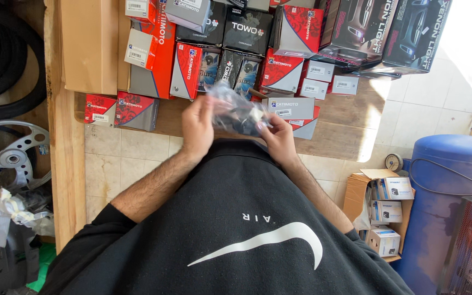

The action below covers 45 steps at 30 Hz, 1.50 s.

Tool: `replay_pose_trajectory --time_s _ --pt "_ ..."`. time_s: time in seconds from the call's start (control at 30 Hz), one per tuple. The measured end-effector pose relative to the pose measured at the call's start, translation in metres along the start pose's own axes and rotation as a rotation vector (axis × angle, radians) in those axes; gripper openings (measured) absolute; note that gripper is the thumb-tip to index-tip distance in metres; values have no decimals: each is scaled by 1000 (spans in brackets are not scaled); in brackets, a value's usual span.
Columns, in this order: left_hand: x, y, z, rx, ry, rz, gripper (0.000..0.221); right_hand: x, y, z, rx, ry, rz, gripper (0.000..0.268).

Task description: The person unboxes a motorcycle part from a red box, removes the item from its plastic packaging, and shows the component and its attached wires to the camera. They then put the part back into the plastic bag and return it to the box.

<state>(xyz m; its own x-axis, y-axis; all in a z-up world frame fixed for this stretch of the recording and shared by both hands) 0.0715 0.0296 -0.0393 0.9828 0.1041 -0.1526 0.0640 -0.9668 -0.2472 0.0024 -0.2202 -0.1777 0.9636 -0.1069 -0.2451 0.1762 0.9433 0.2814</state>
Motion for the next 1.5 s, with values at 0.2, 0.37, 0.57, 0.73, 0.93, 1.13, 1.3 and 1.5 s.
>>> replay_pose_trajectory --time_s 0.2,0.37,0.57,0.73,0.93,1.13,1.3,1.5 --pt "24 -1 -12 43 52 74 45 -12 31 33 334 196 172 65" --pt "38 15 24 -113 -34 216 42 7 23 9 385 267 196 54" --pt "41 2 2 -260 -132 150 42 19 26 -2 431 313 248 29" --pt "80 -34 56 -465 -250 123 41 22 20 -2 437 331 272 44" --pt "117 -54 124 -559 -397 42 26 14 10 -10 506 411 202 41" --pt "134 3 107 -432 -219 134 13 8 1 -13 500 344 138 39" --pt "129 3 64 328 259 -177 68 -4 0 -2 435 361 84 45" --pt "7 71 61 -148 -297 925 93 -7 5 -10 468 195 28 31"
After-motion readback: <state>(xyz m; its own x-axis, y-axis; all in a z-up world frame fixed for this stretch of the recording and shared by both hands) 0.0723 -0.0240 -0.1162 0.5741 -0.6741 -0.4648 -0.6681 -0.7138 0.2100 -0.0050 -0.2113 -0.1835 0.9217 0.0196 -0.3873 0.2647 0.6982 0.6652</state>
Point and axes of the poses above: each hand's wrist, its own x-axis towards the middle knuckle, its own y-axis out of the palm, z = x × y, the point moved 7 cm from there along x, towards the middle knuckle, and after that the axes turned 5 degrees about -y, right-handed, at the moved point
